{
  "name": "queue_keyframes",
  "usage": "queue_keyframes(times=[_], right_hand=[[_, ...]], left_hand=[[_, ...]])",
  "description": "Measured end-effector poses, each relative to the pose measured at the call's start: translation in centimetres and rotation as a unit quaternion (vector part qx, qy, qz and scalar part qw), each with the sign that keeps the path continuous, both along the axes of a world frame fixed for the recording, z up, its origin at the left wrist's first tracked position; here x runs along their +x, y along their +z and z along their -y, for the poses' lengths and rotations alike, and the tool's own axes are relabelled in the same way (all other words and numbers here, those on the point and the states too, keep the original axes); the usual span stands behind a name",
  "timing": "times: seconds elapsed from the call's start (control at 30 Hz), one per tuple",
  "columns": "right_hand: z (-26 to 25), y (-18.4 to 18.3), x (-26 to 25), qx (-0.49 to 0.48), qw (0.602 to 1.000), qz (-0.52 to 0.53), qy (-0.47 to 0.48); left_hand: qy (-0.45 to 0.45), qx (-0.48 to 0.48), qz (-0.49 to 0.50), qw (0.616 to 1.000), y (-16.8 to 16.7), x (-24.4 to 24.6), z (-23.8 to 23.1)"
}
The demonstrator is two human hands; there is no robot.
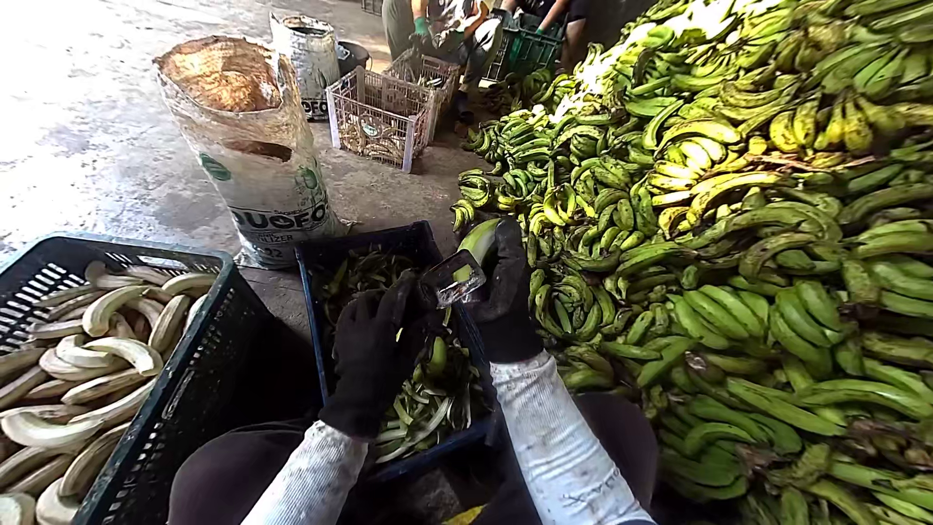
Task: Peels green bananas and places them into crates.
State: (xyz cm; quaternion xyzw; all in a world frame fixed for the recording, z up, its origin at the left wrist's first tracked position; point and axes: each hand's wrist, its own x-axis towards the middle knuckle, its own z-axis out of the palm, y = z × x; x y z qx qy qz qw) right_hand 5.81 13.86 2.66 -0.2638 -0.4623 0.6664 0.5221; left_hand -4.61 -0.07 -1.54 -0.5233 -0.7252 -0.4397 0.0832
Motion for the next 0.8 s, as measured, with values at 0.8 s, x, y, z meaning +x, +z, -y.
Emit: queue_keyframes(times=[0.8], right_hand=[[-1.5,-4.4,3.0,-0.235,0.854,-0.349,0.307]], left_hand=[[-0.134,-0.016,-0.011,0.991,-1.6,-0.7,-0.9]])
